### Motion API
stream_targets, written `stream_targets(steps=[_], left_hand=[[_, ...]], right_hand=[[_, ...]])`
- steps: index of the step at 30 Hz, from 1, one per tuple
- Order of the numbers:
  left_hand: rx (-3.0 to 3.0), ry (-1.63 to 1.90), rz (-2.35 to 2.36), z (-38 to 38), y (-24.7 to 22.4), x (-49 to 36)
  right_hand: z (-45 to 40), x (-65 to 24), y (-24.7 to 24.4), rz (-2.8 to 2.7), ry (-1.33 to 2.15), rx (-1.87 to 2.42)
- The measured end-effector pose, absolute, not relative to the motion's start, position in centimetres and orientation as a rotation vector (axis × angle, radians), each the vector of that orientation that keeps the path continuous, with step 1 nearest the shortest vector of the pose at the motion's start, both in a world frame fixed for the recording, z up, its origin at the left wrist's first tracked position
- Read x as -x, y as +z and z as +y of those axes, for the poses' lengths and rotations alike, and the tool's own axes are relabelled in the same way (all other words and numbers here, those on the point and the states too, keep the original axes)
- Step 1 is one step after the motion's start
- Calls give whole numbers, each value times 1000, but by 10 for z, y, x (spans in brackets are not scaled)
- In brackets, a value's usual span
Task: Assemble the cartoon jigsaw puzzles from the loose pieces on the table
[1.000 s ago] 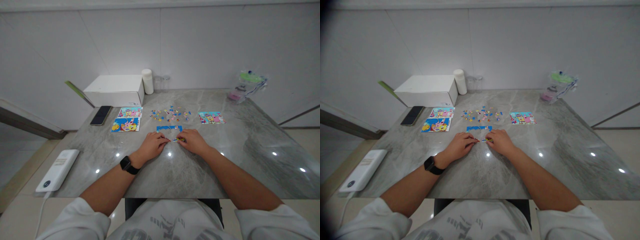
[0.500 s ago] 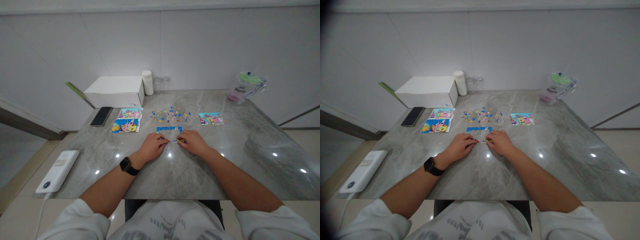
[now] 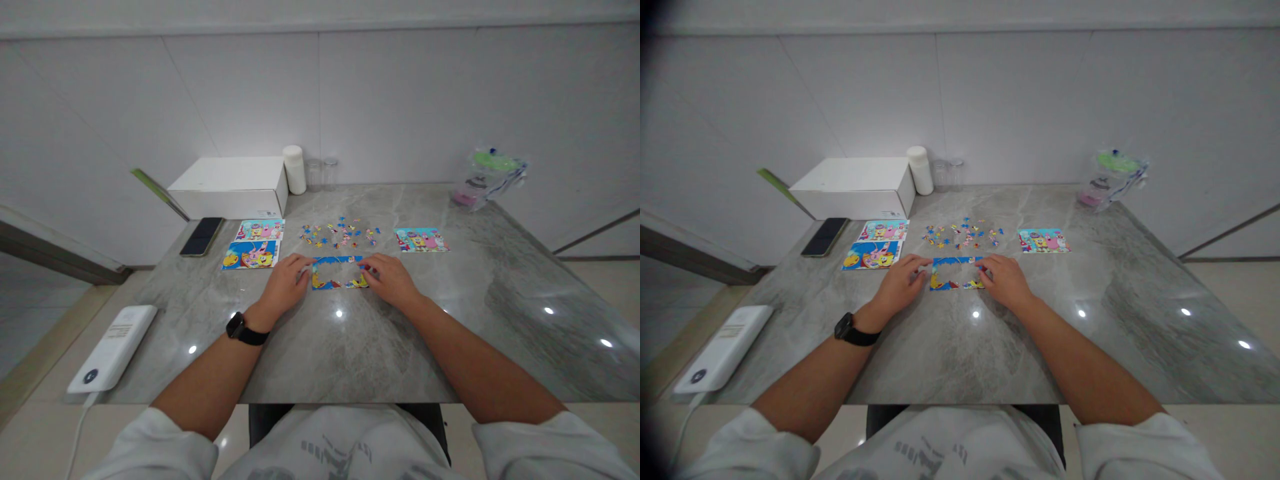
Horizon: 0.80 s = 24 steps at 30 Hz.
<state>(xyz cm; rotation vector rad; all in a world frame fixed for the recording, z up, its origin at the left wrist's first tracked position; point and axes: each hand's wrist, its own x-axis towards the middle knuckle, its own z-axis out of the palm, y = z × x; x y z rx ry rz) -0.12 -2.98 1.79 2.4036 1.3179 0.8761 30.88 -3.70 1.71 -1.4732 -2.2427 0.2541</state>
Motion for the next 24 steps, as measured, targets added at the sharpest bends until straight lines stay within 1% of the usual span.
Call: stream_targets(steps=[2, 5, 10, 17, 24], left_hand=[[-2333, 963, 1416, -23, 19, 10], [-2307, 979, 1485, -18, 16, 17], [-2404, 855, 1384, -19, 6, 13], [-2452, 708, 1261, -18, 4, 11], [-2471, 636, 1218, -15, 1, 11]], right_hand=[[-35, -311, 17, -2192, 235, 1492], [-33, -315, 16, -2147, 207, 1488], [-28, -323, 14, -2194, 211, 1454], [-26, -331, 14, -2439, 253, 1245], [-24, -334, 6, -2487, 294, 1258]])
